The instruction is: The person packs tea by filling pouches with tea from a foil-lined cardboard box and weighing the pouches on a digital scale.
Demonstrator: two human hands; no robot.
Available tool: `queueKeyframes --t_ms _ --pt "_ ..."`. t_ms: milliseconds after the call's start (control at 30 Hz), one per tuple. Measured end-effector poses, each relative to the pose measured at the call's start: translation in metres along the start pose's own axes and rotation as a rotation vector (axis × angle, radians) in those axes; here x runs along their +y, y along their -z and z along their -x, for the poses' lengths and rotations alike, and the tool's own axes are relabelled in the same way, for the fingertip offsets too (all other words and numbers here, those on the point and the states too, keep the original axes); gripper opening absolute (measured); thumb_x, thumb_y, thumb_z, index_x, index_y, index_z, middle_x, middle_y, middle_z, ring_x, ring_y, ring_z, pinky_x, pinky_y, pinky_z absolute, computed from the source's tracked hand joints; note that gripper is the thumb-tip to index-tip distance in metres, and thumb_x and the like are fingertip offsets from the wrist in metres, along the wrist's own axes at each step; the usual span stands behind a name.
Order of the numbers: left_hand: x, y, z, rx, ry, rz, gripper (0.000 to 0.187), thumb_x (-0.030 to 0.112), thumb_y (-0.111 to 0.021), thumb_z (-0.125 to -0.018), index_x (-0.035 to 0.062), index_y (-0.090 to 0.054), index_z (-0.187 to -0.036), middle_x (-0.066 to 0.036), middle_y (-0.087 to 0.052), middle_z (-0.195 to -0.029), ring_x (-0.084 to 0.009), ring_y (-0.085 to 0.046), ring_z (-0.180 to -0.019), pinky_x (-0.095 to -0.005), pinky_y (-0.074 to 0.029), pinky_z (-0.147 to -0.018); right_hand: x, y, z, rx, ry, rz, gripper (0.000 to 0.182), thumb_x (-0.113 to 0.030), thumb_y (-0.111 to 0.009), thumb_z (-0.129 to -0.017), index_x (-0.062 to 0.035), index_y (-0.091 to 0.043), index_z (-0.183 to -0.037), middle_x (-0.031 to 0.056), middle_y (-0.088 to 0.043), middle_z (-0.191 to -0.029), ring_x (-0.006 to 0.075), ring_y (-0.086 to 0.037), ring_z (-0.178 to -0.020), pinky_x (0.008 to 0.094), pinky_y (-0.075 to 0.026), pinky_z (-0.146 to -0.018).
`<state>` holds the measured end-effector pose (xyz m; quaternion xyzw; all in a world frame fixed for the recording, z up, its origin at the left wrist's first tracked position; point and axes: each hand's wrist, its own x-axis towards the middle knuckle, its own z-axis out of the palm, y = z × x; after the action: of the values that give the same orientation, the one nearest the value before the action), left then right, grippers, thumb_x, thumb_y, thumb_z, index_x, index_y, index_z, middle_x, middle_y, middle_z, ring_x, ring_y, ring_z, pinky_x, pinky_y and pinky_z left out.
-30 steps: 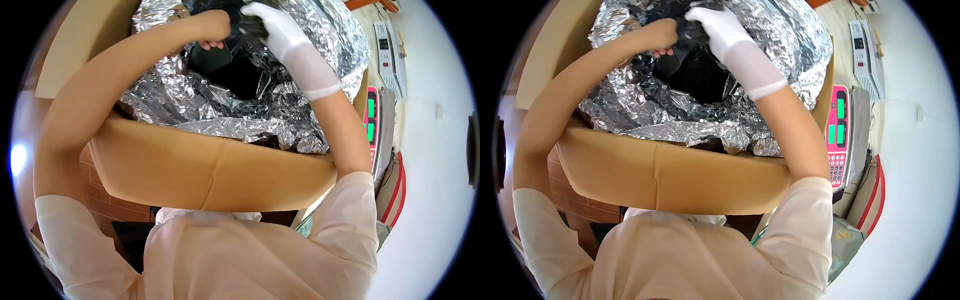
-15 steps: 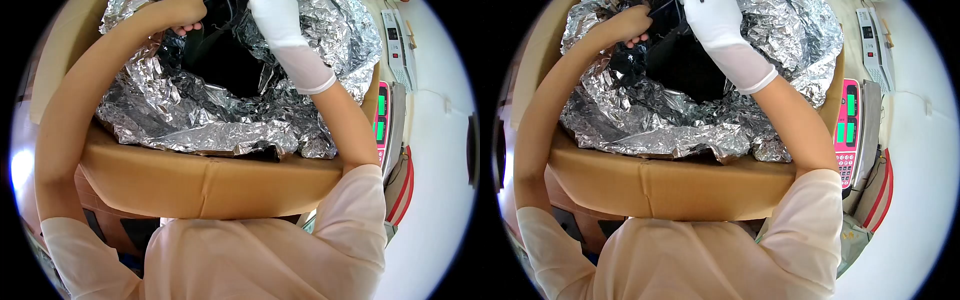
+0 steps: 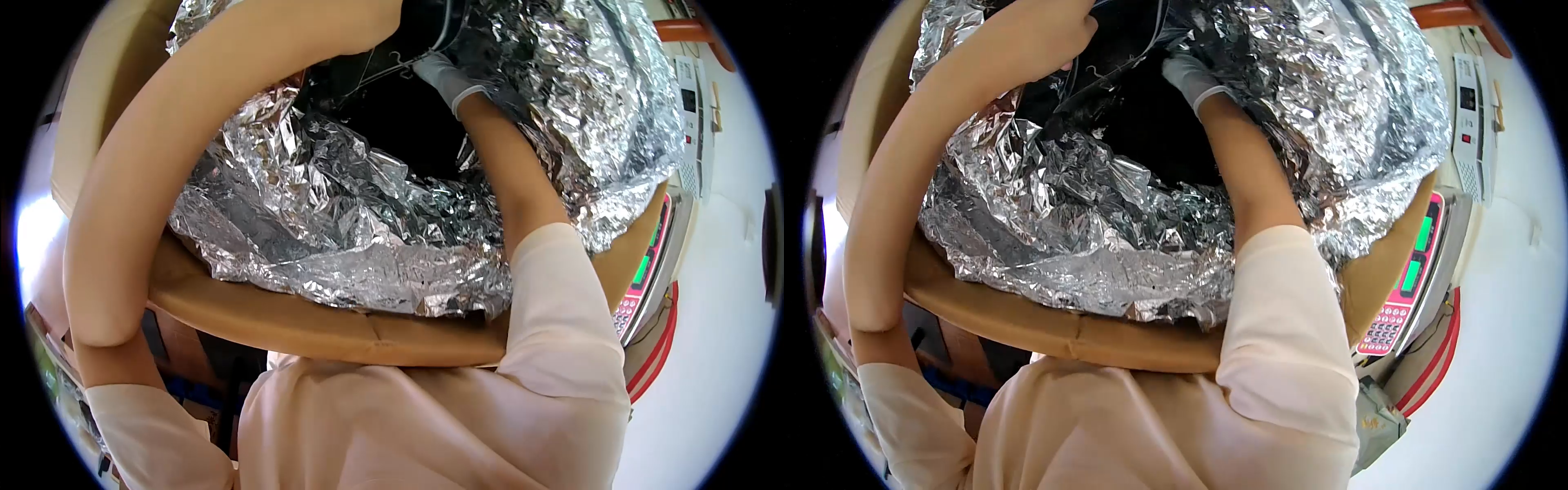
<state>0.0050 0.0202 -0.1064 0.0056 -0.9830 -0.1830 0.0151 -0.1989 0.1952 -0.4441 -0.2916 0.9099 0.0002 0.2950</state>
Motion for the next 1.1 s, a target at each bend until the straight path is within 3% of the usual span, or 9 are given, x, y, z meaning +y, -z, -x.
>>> queueKeyframes --t_ms 67,233,333,467,533,600,733,933,1100 --pt "0.005 0.021 0.005 -0.070 0.012 0.015 0.024 0.008 -0.047 -0.083 -0.0116 -0.057 -0.093 -0.029 -0.064 -0.082 -0.0429 -0.064 -0.081 -0.0483 -0.050 -0.075 -0.024 0.031 0.043 0.119 -0.501 -0.295 0.057 -0.047 -0.036 -0.093 -0.0115 -0.049 -0.136 0.0146 -0.040 -0.146 0.0400 -0.038 -0.132 0.0477 -0.030 -0.110" --pt "-0.006 0.016 0.004 -0.071 0.120 0.018 0.019 0.007 -0.047 -0.083 -0.0095 -0.057 -0.086 -0.027 -0.064 -0.078 -0.0420 -0.064 -0.078 -0.0478 -0.049 -0.072 -0.033 0.076 0.098 0.372 -0.419 -0.357 0.069 -0.063 -0.046 -0.083 -0.0087 -0.059 -0.124 0.0245 -0.057 -0.124 0.0420 -0.054 -0.115 0.0449 -0.042 -0.100" --pt "-0.019 0.008 0.009 -0.092 -0.356 -0.259 0.019 0.008 -0.050 -0.082 -0.0088 -0.058 -0.080 -0.026 -0.064 -0.077 -0.0396 -0.065 -0.078 -0.0469 -0.050 -0.071 -0.014 0.068 0.101 0.553 -0.326 -0.424 0.083 -0.069 -0.056 -0.074 0.0007 -0.057 -0.120 0.0251 -0.061 -0.117 0.0416 -0.058 -0.111 0.0467 -0.046 -0.094" --pt "-0.016 0.001 0.005 -0.067 -0.256 -0.169 0.019 0.008 -0.050 -0.081 -0.0081 -0.060 -0.080 -0.026 -0.064 -0.078 -0.0390 -0.065 -0.078 -0.0463 -0.050 -0.071 0.019 0.012 0.050 0.883 -0.038 -0.397 0.086 -0.068 -0.061 -0.072 0.0054 -0.057 -0.117 0.0255 -0.061 -0.116 0.0405 -0.059 -0.109 0.0477 -0.048 -0.093" --pt "-0.014 0.000 0.004 -0.056 -0.236 -0.162 0.018 0.007 -0.050 -0.081 -0.0078 -0.060 -0.080 -0.026 -0.064 -0.078 -0.0388 -0.065 -0.078 -0.0461 -0.050 -0.071 -0.045 0.057 0.081 0.544 -0.470 -0.351 0.078 -0.064 -0.059 -0.076 0.0028 -0.059 -0.115 0.0253 -0.061 -0.117 0.0396 -0.061 -0.107 0.0467 -0.048 -0.092" --pt "-0.012 -0.001 0.005 -0.052 -0.233 -0.158 0.018 0.007 -0.050 -0.080 -0.0075 -0.061 -0.079 -0.025 -0.064 -0.078 -0.0385 -0.065 -0.078 -0.0458 -0.050 -0.071 -0.034 0.058 0.053 0.423 -0.516 -0.251 0.064 -0.057 -0.053 -0.084 -0.0008 -0.061 -0.113 0.0237 -0.063 -0.114 0.0387 -0.062 -0.105 0.0456 -0.049 -0.090" --pt "-0.013 -0.001 0.004 -0.043 -0.244 -0.145 0.018 0.007 -0.051 -0.080 -0.0068 -0.062 -0.079 -0.025 -0.065 -0.078 -0.0380 -0.065 -0.078 -0.0452 -0.050 -0.071 0.005 0.049 0.014 0.405 -0.420 0.060 0.046 -0.041 -0.043 -0.091 -0.0057 -0.067 -0.107 0.0194 -0.066 -0.111 0.0348 -0.064 -0.104 0.0452 -0.049 -0.089" --pt "-0.020 -0.002 0.002 -0.047 -0.272 -0.119 0.018 0.007 -0.052 -0.078 -0.0059 -0.064 -0.079 -0.024 -0.065 -0.079 -0.0372 -0.065 -0.078 -0.0444 -0.051 -0.072 -0.059 0.119 0.152 0.581 0.017 0.204 0.036 -0.034 -0.046 -0.090 -0.0078 -0.071 -0.089 0.0229 -0.066 -0.091 0.0430 -0.063 -0.088 0.0475 -0.052 -0.079" --pt "-0.019 -0.001 0.003 -0.074 -0.302 -0.137 0.018 0.007 -0.052 -0.078 -0.0051 -0.066 -0.078 -0.023 -0.066 -0.080 -0.0365 -0.066 -0.078 -0.0437 -0.051 -0.072 -0.040 0.117 0.142 0.670 0.037 -0.047 0.033 -0.032 -0.048 -0.089 -0.0061 -0.069 -0.092 0.0199 -0.067 -0.095 0.0409 -0.062 -0.093 0.0460 -0.050 -0.084"
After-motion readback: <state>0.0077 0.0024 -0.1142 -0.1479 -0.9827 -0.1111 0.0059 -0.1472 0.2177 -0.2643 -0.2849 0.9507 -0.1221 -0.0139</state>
